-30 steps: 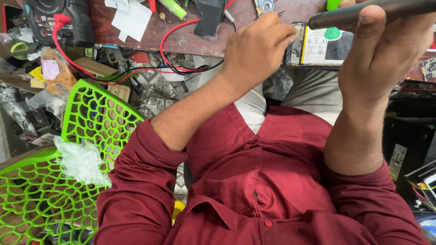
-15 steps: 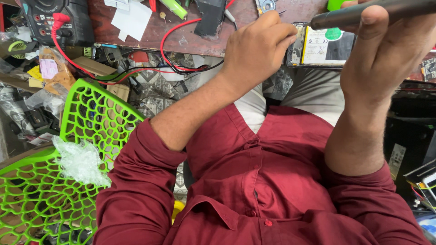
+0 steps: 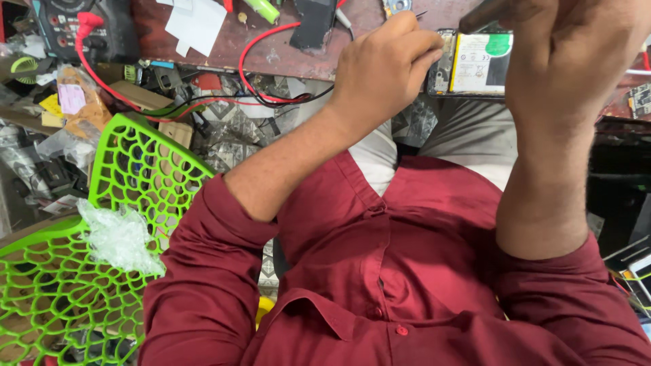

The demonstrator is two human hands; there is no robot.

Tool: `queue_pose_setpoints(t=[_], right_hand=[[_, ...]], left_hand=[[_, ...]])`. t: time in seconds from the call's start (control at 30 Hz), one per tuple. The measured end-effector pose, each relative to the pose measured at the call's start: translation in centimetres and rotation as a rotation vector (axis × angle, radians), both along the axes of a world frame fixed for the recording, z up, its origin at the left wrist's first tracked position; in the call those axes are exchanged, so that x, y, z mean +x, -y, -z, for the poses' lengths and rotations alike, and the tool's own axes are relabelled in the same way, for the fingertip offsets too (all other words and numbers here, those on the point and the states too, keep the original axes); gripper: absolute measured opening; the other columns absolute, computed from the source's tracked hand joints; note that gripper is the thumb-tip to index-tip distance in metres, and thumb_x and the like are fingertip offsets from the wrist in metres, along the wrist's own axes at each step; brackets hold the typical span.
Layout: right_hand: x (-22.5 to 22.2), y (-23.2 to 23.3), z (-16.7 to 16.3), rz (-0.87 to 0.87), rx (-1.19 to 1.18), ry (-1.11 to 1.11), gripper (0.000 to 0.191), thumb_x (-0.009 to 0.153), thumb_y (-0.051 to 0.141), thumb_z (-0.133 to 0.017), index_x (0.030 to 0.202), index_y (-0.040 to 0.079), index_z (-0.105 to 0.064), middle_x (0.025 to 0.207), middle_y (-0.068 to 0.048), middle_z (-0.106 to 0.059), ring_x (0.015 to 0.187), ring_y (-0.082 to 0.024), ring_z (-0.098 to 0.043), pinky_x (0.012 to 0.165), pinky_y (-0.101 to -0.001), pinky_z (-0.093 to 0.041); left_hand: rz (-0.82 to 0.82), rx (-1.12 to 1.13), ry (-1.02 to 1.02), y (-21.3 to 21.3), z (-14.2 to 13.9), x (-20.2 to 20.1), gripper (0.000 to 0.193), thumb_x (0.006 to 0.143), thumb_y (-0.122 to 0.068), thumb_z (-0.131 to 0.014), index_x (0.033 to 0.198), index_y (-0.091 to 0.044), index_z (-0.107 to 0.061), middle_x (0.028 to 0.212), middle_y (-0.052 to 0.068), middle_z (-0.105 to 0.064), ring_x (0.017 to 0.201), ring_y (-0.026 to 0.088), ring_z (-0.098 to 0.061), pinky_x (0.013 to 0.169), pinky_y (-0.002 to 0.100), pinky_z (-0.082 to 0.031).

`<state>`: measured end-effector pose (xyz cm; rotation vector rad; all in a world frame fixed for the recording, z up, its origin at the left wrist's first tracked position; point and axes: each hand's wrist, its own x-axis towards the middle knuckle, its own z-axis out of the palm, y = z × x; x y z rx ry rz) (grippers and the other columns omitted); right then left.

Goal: The person wipes the back of a smartphone with a cloth, then removes the back cover to expose the internal components. They use a heat gun to apply heat to the camera module area while holding the phone steady.

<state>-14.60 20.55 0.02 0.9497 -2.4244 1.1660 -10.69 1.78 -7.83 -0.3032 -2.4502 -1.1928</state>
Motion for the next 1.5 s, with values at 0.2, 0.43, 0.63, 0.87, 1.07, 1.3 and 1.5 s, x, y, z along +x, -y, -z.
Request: queue_pose_setpoints(t=[0.2, 0.43, 0.63, 0.87, 1.07, 1.3, 1.5], right_hand=[[-0.5, -1.5, 1.0, 0.047, 0.043, -0.032, 0.021, 0.118, 0.003, -0.048, 0.102, -0.005, -0.059, 0.09, -0.009, -0.072, 0.083, -0.02, -0.068, 0.085, -0.0322, -0.051], [-0.9, -3.2, 4.2, 0.291, 0.236, -0.143, 0.018, 0.113, 0.017, -0.059, 0.104, 0.002, -0.057, 0.1, -0.011, -0.06, 0.104, -0.029, -0.052, 0.094, -0.0436, -0.04], [-0.8, -2.8, 3.6, 0.248, 0.192, -0.177, 0.02, 0.117, 0.016, -0.059, 0.102, 0.002, -0.058, 0.087, -0.008, -0.06, 0.08, -0.026, -0.054, 0.08, -0.0387, -0.041], [-0.8, -1.5, 2.3, 0.079, -0.034, -0.088, 0.028, 0.121, 0.022, -0.052, 0.117, -0.005, -0.055, 0.093, -0.011, -0.065, 0.079, -0.018, -0.073, 0.067, -0.0252, -0.052], [0.2, -1.6, 1.8, 0.08, -0.275, 0.013, 0.034, 0.124, 0.027, -0.049, 0.133, -0.006, -0.047, 0.112, -0.016, -0.069, 0.094, -0.021, -0.079, 0.079, -0.027, -0.065], [1.7, -1.2, 1.5, 0.041, -0.461, 0.201, 0.042, 0.127, 0.037, -0.056, 0.132, -0.003, -0.042, 0.112, -0.014, -0.065, 0.094, -0.023, -0.075, 0.081, -0.0304, -0.065], [2.1, -4.9, 3.7, 0.055, -0.619, 0.167, 0.043, 0.121, 0.033, -0.041, 0.13, -0.009, -0.044, 0.117, -0.017, -0.062, 0.1, -0.028, -0.071, 0.086, -0.0338, -0.066]], left_hand=[[-0.02, 0.059, -0.009, 0.1, -0.2, -0.3, 0.008, 0.094, -0.021, -0.073, 0.095, -0.013, -0.075, 0.087, 0.007, -0.065, 0.077, 0.03, -0.068, 0.066, 0.042, -0.052], [-0.023, 0.255, 0.042, 0.8, -0.2, -0.9, 0.007, 0.091, -0.014, -0.077, 0.095, -0.009, -0.073, 0.083, 0.004, -0.067, 0.068, 0.015, -0.07, 0.062, 0.03, -0.054], [-0.049, 0.247, 0.094, 0.5, -0.3, -1.1, 0.01, 0.091, -0.018, -0.077, 0.092, -0.009, -0.074, 0.081, 0.005, -0.067, 0.068, 0.017, -0.069, 0.062, 0.032, -0.052], [-0.052, 0.192, 0.006, 0.3, -0.1, -1.1, 0.014, 0.098, -0.024, -0.071, 0.097, -0.01, -0.074, 0.089, 0.006, -0.069, 0.079, 0.026, -0.069, 0.069, 0.039, -0.052], [-0.049, 0.17, 0.03, 0.2, -0.1, -0.9, 0.013, 0.094, -0.025, -0.076, 0.095, -0.012, -0.077, 0.084, 0.005, -0.067, 0.071, 0.024, -0.067, 0.064, 0.038, -0.05], [0.01, 0.163, -0.102, 0.0, -1.1, -0.4, 0.011, 0.095, -0.023, -0.077, 0.1, -0.013, -0.074, 0.089, 0.001, -0.068, 0.074, 0.021, -0.069, 0.064, 0.035, -0.052], [0.02, 0.014, -0.188, 0.5, -2.8, -0.2, 0.009, 0.1, -0.013, -0.071, 0.108, -0.013, -0.068, 0.095, 0.005, -0.063, 0.081, 0.027, -0.068, 0.07, 0.04, -0.052]])
